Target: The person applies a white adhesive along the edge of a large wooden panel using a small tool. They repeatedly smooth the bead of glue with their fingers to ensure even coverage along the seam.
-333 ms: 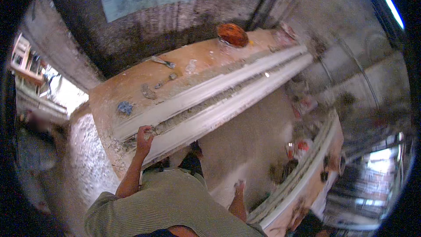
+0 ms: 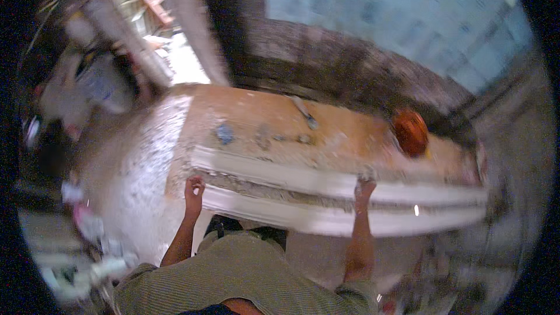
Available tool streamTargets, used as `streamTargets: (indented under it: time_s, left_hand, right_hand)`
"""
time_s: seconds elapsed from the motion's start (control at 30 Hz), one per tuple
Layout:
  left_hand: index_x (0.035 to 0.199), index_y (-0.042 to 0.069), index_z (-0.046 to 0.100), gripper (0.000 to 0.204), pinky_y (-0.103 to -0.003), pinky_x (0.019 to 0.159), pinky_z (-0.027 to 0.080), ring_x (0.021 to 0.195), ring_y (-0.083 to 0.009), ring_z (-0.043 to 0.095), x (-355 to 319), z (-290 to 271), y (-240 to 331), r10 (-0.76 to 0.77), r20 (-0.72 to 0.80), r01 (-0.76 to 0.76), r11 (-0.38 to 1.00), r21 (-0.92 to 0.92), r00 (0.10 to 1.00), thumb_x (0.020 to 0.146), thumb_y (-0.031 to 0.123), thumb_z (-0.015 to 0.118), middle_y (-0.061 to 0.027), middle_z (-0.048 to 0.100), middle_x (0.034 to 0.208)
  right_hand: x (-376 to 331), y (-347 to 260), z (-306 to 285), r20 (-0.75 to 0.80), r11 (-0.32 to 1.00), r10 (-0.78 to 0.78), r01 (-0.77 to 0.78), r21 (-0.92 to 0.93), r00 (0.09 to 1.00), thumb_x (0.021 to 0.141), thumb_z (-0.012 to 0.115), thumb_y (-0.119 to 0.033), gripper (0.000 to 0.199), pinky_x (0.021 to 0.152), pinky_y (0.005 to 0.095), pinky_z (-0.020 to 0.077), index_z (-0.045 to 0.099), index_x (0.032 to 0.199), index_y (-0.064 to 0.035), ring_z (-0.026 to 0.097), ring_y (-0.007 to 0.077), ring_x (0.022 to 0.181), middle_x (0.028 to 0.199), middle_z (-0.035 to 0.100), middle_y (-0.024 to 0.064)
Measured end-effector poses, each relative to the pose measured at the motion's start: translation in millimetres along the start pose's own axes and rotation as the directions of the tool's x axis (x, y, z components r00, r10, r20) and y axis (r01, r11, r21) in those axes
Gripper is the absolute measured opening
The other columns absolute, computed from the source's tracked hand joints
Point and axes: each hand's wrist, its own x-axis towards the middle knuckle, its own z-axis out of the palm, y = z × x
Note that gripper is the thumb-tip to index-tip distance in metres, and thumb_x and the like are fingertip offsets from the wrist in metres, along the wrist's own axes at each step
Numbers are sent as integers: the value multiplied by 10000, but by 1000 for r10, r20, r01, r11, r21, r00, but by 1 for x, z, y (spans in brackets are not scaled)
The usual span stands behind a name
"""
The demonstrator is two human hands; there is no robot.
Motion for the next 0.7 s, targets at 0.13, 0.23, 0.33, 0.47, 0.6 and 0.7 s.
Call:
streamTargets:
  time_s: [0.13,0.23,0.33,0.47,0.6,0.7]
  left_hand:
    - [1179,79,535,347,-335,832,478,949,-188,586,-93,-42,32,-119,-129,151,948,280,985,859,20,656,-75,575,1074]
    - [1196,86,532,341,-362,852,478,999,-218,579,-109,-41,52,-97,-129,133,940,315,987,879,61,654,-87,574,1086]
    - [1221,78,512,354,-381,871,489,987,-253,579,-191,-52,79,-266,-182,318,863,393,946,889,111,630,-109,569,1104]
    - [1235,85,531,348,-381,870,489,986,-262,584,-292,-55,78,-382,-340,488,812,320,860,899,136,605,-115,569,1097]
    - [1229,78,541,333,-377,858,486,972,-253,590,-379,-44,77,-489,-568,649,753,107,662,901,108,592,-115,570,1093]
    - [1215,79,556,324,-380,848,482,973,-254,587,-428,-45,82,-506,-614,683,727,75,606,892,64,584,-115,572,1083]
  right_hand:
    - [116,-75,168,559,998,-30,51,-21,829,891,637,-188,345,916,376,485,611,1201,-38,601,259,1056,1102,652,140]
    - [216,-26,233,651,332,-705,942,-51,284,873,657,-176,462,981,426,446,551,1304,-46,562,316,1166,1262,590,198]
    - [157,-53,336,728,445,-573,889,-110,377,879,667,-217,603,1072,433,372,430,1404,-35,473,358,1279,1456,416,206]
    - [128,-60,370,722,165,-595,933,-320,353,900,598,-294,324,842,418,471,574,1140,-77,582,337,1010,1132,568,147]
    - [138,-67,381,692,99,-587,886,-453,420,916,548,-336,258,678,404,542,664,959,-110,659,324,826,910,672,111]
    - [143,-84,385,673,133,-479,804,-579,564,917,553,-291,206,702,398,535,612,1010,-117,641,333,877,974,640,136]
